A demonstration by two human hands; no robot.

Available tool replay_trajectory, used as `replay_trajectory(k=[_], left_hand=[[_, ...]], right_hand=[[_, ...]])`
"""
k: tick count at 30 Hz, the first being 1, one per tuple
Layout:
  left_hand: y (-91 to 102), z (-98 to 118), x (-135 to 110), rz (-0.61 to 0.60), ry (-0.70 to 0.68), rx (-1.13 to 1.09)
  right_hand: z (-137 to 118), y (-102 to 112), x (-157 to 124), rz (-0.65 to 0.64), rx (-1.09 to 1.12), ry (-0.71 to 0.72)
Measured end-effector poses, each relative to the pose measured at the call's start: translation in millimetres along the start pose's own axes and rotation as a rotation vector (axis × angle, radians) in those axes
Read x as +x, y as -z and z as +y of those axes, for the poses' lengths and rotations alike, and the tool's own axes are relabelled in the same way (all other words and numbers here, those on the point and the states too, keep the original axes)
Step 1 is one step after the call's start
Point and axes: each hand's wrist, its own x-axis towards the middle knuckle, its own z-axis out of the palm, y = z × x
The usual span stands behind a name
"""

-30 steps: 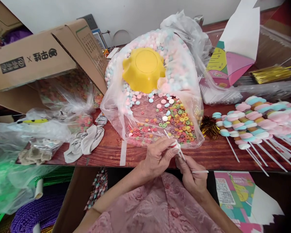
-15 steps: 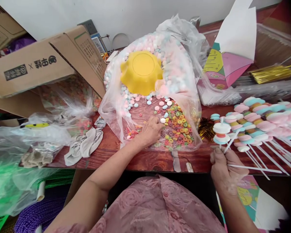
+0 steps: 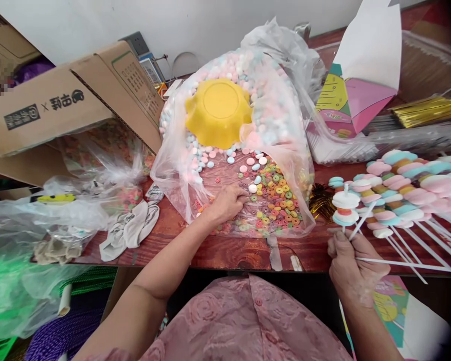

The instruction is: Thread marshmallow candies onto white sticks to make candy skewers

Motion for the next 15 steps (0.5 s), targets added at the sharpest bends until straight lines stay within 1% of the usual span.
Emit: replay_trajectory(k=[3, 7, 9, 11, 13, 14, 15], left_hand=[[-0.3, 5.9, -3.8, 0.008, -0.026, 0.141], [-2.4, 14.4, -13.5, 0.042, -0.053, 0.382], [-6.1, 16.6, -17.8, 0.058, -0.105, 0.442], [-11.2, 17.2, -21.5, 0.058, -0.193, 0.410], [-16.2, 18.1, -24.9, 0.085, -0.242, 0.279], [-18.0, 19.5, -26.8, 0.117, -0.226, 0.167], [-19.2, 21.7, -28.9, 0.164, -0.175, 0.018]], right_hand=[[0.6, 0.0, 0.1, -0.004, -0.012, 0.024], [-1.0, -1.7, -0.7, 0.013, 0.004, 0.056], [-1.0, -2.9, -1.5, 0.025, 0.009, 0.063], [-0.4, -2.8, -2.3, 0.048, 0.008, 0.063], [-0.5, 0.3, -3.1, 0.064, 0.005, 0.066], [-1.5, 3.2, -3.7, 0.059, -0.009, 0.075], [-3.4, 6.5, -4.5, 0.039, -0.044, 0.098]])
